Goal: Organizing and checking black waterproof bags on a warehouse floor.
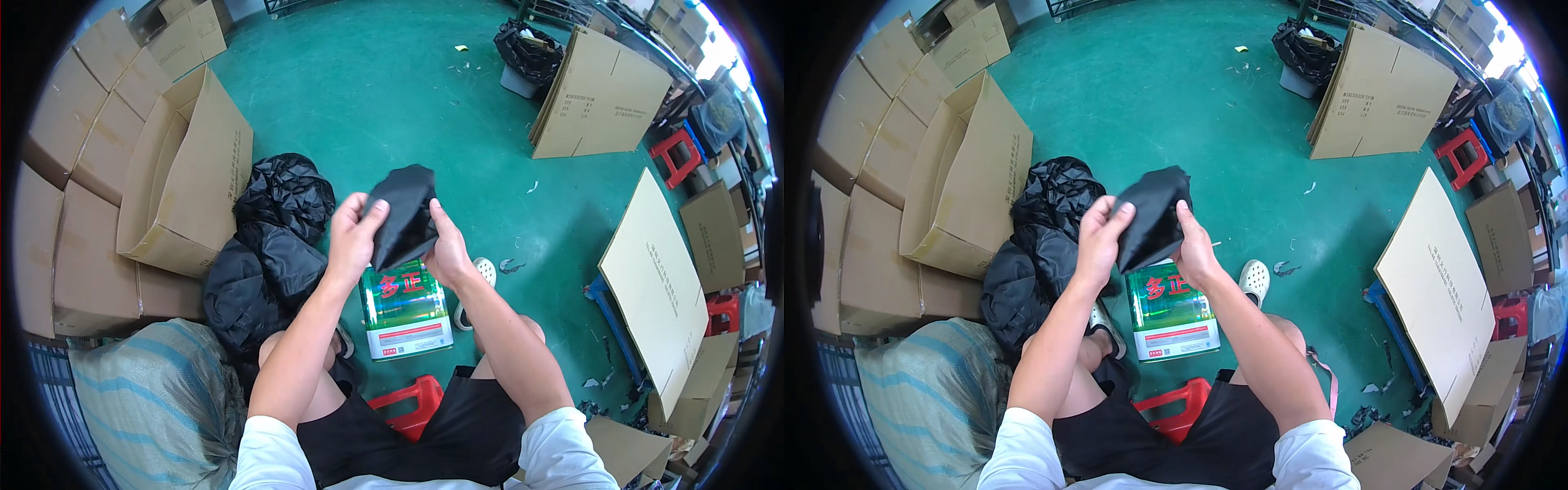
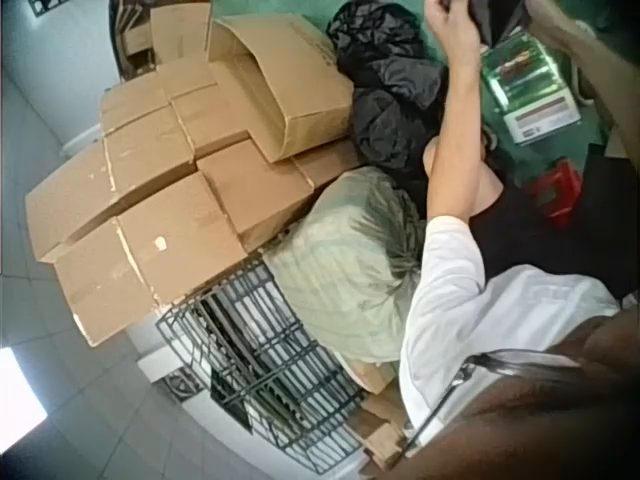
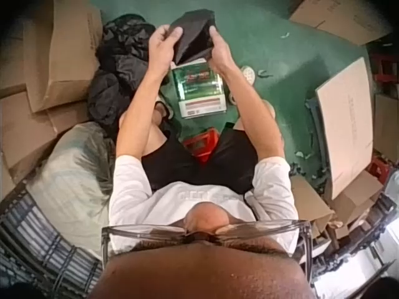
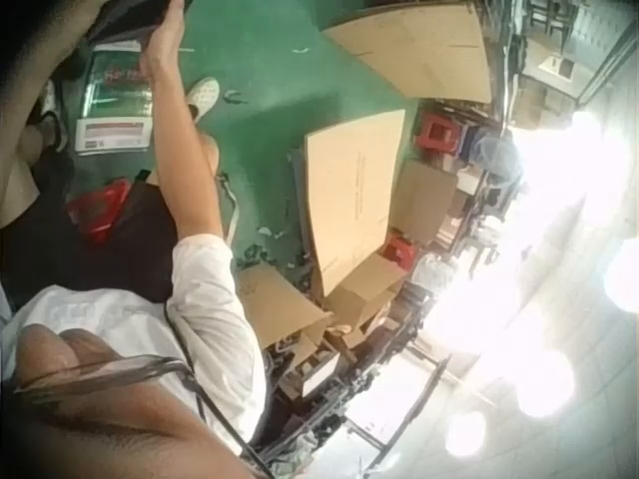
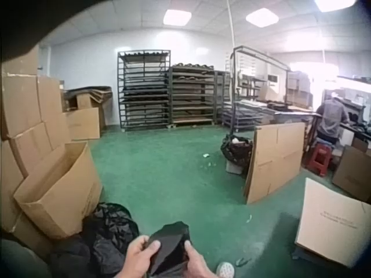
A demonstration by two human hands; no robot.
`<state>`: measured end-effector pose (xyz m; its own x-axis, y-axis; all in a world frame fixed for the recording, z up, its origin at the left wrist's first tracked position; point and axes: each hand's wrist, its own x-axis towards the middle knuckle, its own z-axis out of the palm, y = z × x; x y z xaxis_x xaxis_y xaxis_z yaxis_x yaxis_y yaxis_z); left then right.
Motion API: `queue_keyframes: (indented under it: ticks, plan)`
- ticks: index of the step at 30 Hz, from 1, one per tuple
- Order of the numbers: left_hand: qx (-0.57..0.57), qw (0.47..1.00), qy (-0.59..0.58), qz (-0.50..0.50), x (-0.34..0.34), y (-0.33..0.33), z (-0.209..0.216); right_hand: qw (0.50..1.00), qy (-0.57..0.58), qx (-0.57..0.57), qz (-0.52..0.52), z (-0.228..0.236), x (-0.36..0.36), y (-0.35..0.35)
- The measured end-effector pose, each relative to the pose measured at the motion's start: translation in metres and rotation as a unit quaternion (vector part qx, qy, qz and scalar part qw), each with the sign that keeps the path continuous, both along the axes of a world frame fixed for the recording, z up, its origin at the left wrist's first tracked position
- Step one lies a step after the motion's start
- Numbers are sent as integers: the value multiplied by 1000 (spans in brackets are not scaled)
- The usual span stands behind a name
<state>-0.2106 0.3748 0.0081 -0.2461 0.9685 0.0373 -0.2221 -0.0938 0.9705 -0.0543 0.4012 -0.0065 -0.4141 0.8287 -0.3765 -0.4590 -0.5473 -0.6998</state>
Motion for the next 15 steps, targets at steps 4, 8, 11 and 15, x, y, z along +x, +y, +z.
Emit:
queue_keyframes:
  ticks: [4, 8, 11, 15]
  plan:
    - [-9, 967, -239, 88, -17, 7, 11, 999, 33, 7, -20, -18, 6, 12]
    - [-39, 925, -344, 156, -38, 19, 3, 998, -5, 10, -56, -10, 14, 16]
    - [-28, 912, -377, 158, -44, 18, 1, 997, -12, 0, -76, -13, 23, 25]
    - [-28, 907, -391, 152, -43, 16, 4, 992, -7, -12, -129, -18, 27, 28]
